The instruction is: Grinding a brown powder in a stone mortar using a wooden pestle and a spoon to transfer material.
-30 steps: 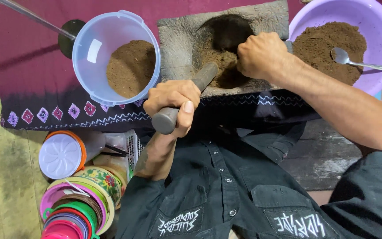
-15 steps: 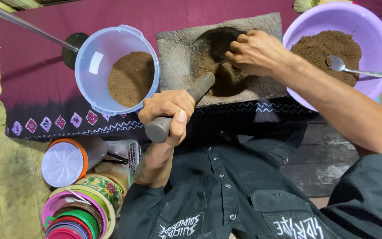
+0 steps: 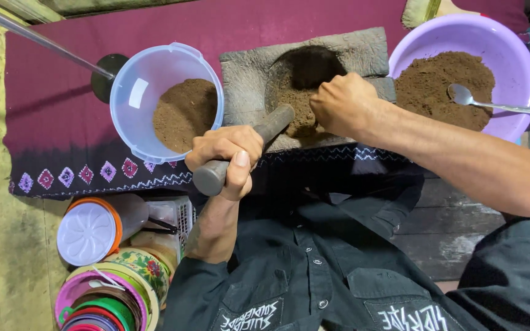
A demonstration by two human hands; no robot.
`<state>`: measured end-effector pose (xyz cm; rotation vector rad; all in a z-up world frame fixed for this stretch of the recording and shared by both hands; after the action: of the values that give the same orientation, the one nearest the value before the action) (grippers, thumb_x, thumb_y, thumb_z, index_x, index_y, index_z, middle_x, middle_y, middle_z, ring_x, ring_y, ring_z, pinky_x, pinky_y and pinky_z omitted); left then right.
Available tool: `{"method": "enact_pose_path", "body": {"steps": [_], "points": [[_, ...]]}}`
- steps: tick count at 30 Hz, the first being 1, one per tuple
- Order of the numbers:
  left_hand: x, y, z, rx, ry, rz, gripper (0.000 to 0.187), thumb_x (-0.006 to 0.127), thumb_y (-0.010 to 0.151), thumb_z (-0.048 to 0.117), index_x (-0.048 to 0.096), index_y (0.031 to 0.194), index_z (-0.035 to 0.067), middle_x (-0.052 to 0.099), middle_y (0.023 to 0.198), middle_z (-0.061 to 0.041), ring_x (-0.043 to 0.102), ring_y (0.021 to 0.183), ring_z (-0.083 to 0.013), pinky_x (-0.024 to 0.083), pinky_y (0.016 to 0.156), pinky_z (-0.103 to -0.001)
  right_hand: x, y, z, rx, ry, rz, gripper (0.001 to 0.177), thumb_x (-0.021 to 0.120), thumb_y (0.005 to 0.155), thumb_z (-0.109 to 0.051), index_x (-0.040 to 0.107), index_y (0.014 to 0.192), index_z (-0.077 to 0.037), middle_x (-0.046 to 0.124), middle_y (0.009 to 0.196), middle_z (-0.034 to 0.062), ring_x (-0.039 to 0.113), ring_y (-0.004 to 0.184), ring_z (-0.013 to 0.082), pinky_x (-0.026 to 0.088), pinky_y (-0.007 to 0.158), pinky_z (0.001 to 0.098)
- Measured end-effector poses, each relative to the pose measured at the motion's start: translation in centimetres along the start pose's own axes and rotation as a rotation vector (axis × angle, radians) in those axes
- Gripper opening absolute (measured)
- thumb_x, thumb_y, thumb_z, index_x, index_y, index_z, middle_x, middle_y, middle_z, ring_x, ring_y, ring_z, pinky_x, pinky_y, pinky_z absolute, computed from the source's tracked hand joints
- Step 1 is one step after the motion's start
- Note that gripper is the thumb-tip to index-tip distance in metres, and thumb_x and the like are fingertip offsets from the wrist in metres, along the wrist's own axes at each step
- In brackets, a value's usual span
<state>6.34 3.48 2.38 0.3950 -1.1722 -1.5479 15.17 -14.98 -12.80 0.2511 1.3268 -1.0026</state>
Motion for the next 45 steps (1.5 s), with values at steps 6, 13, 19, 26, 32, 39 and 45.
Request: {"method": "enact_pose_path", "body": {"steps": [6, 13, 19, 26, 32, 39, 45], "points": [[-0.2, 0.1, -0.1, 0.013, -0.053, 0.001, 0.034, 0.057, 0.092, -0.003, 0.049, 0.059, 0.003, 0.045, 0.044, -0.007, 0.039, 0.037, -0.0173, 0.04, 0.036, -0.031, 1.4, 0.1, 2.2, 0.169, 0.484, -0.152, 0.033, 0.055, 0.086, -0.022, 0.079, 0.072, -0.004, 0.071, 0.065, 0.0214, 0.075, 0.07, 0.0417, 0.058, 0.058, 0.0514], [0.2, 0.2, 0.9, -0.013, 0.059, 0.089, 0.029, 0.054, 0.087, -0.001, 0.043, 0.06, 0.006, 0.041, 0.045, -0.006, 0.035, 0.037, -0.0162, 0.034, 0.039, -0.03, -1.6, -1.9, 4.0, 0.286, 0.546, -0.174, 0.038, 0.054, 0.105, -0.028, 0.072, 0.08, -0.006, 0.066, 0.072, 0.0134, 0.065, 0.067, 0.0312, 0.054, 0.057, 0.0466], [0.1, 0.4, 1.3, -0.099, 0.164, 0.152, 0.026, 0.053, 0.087, 0.006, 0.041, 0.064, 0.007, 0.038, 0.048, -0.004, 0.033, 0.038, -0.0162, 0.03, 0.043, -0.031, -0.1, -2.5, 5.6, 0.207, 0.042, 0.055, 0.026, 0.046, 0.112, -0.018, 0.057, 0.132, -0.007, 0.071, 0.102, 0.0094, 0.072, 0.078, 0.0197, 0.065, 0.059, 0.0363], [1.6, 2.4, 2.6, -0.104, 0.212, 0.091, 0.024, 0.052, 0.088, 0.006, 0.042, 0.066, 0.006, 0.039, 0.049, -0.005, 0.033, 0.039, -0.016, 0.03, 0.044, -0.031, 2.7, -2.8, 6.6, 0.328, 0.181, 0.376, 0.04, 0.044, 0.124, -0.048, 0.055, 0.101, -0.017, 0.059, 0.074, -0.0041, 0.06, 0.055, 0.0122, 0.05, 0.043, 0.0303], [2.8, 3.0, 2.6, -0.246, 0.269, 0.082, 0.022, 0.051, 0.089, 0.007, 0.042, 0.069, 0.006, 0.04, 0.053, -0.005, 0.035, 0.042, -0.0174, 0.035, 0.049, -0.034, 3.3, -3.0, 6.7, 0.352, 0.143, 0.451, 0.04, 0.05, 0.124, -0.05, 0.053, 0.098, -0.02, 0.055, 0.069, -0.0074, 0.053, 0.05, 0.0096, 0.046, 0.042, 0.0286], [0.4, -2.8, -6.7, -0.214, 0.209, 0.106, 0.024, 0.047, 0.076, -0.015, 0.037, 0.062, 0.003, 0.044, 0.056, -0.008, 0.041, 0.046, -0.019, 0.035, 0.045, -0.033, 3.1, -2.7, 6.9, 0.372, 0.181, 0.4, 0.043, 0.047, 0.123, -0.051, 0.058, 0.098, -0.018, 0.053, 0.068, -0.0072, 0.054, 0.05, 0.0105, 0.049, 0.045, 0.0309], [1.5, -1.9, -6.0, -0.402, 0.418, 0.036, 0.028, 0.052, 0.084, -0.003, 0.042, 0.059, 0.006, 0.05, 0.06, -0.005, 0.047, 0.051, -0.0134, 0.036, 0.05, -0.03, 3.4, -2.7, 7.0, 0.379, 0.226, 0.386, 0.043, 0.045, 0.123, -0.052, 0.058, 0.1, -0.017, 0.061, 0.073, -0.004, 0.059, 0.054, 0.0124, 0.053, 0.051, 0.0337]]}}
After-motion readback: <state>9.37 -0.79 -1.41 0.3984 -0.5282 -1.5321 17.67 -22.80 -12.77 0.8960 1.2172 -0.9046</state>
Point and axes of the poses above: each hand's wrist, its own y-axis towards the middle knuckle, its own x-axis out of the palm, z = x × y, the point moved 8 cm from there along y, towards the middle knuckle
